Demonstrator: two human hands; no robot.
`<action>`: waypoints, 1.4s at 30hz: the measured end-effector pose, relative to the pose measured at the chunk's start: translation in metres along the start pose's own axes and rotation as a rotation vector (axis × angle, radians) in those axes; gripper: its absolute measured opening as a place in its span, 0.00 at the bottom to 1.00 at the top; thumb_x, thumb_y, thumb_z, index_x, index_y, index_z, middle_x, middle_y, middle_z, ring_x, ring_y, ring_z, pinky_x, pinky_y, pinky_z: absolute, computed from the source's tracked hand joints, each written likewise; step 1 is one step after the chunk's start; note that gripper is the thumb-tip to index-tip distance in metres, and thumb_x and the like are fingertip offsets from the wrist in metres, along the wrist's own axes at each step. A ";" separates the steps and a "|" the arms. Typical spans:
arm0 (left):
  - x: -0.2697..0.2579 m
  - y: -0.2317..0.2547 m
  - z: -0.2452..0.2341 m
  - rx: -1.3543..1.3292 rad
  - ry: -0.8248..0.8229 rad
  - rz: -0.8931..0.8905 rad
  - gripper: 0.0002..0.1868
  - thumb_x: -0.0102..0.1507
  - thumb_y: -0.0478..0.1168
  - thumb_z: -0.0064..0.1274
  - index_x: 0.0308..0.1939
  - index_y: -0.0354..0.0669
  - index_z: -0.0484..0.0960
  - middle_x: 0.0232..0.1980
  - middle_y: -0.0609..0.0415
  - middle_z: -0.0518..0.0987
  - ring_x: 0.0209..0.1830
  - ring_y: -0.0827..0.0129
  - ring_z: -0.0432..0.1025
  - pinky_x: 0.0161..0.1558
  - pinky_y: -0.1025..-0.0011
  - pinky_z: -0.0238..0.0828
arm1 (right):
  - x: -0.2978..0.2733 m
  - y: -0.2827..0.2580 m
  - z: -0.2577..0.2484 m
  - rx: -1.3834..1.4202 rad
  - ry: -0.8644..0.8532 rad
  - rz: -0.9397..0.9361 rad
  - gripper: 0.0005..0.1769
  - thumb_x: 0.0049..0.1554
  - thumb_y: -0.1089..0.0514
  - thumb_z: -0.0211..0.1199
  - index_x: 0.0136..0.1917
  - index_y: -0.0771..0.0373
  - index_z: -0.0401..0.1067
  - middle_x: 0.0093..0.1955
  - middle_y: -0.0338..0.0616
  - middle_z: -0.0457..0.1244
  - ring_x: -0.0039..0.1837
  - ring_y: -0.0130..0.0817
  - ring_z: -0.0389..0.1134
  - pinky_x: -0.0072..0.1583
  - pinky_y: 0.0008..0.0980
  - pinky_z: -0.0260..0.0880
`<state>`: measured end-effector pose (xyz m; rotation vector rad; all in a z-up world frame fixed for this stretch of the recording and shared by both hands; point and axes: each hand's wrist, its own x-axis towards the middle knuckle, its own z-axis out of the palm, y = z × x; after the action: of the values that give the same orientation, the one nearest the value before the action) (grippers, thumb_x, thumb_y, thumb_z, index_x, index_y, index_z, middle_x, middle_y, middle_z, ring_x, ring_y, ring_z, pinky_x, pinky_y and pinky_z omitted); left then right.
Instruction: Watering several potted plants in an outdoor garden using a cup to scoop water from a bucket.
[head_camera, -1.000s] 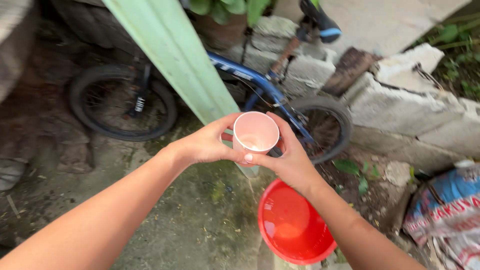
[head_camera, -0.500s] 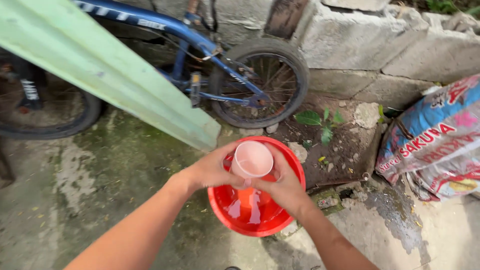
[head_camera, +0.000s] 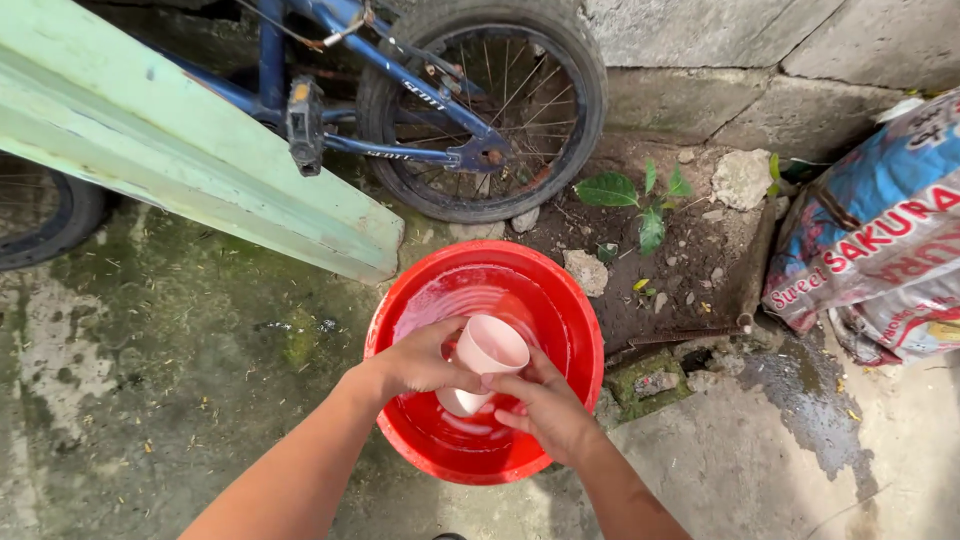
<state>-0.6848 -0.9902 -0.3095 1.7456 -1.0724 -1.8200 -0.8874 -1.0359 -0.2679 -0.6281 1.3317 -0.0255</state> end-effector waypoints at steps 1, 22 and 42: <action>0.006 -0.004 0.002 0.000 0.001 -0.002 0.55 0.43 0.46 0.71 0.74 0.51 0.64 0.68 0.52 0.77 0.69 0.63 0.70 0.68 0.68 0.65 | 0.006 0.003 -0.001 0.000 -0.002 0.002 0.46 0.48 0.55 0.72 0.76 0.43 0.56 0.68 0.33 0.62 0.69 0.33 0.65 0.64 0.42 0.70; 0.064 -0.055 0.036 -0.164 0.124 -0.223 0.61 0.41 0.54 0.71 0.74 0.41 0.62 0.63 0.45 0.80 0.62 0.57 0.77 0.62 0.64 0.73 | 0.090 0.049 0.005 0.085 0.119 0.082 0.49 0.50 0.36 0.67 0.79 0.48 0.55 0.75 0.40 0.59 0.73 0.39 0.62 0.70 0.50 0.67; -0.025 0.006 -0.008 0.045 0.518 0.371 0.48 0.47 0.35 0.67 0.70 0.47 0.64 0.69 0.46 0.72 0.70 0.53 0.66 0.67 0.62 0.64 | 0.020 -0.006 0.071 0.134 0.100 -0.519 0.43 0.46 0.71 0.68 0.73 0.57 0.61 0.68 0.40 0.65 0.69 0.30 0.66 0.69 0.33 0.65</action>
<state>-0.6747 -0.9772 -0.2878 1.7598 -1.1216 -1.0512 -0.8153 -1.0192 -0.2761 -0.8508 1.2189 -0.5698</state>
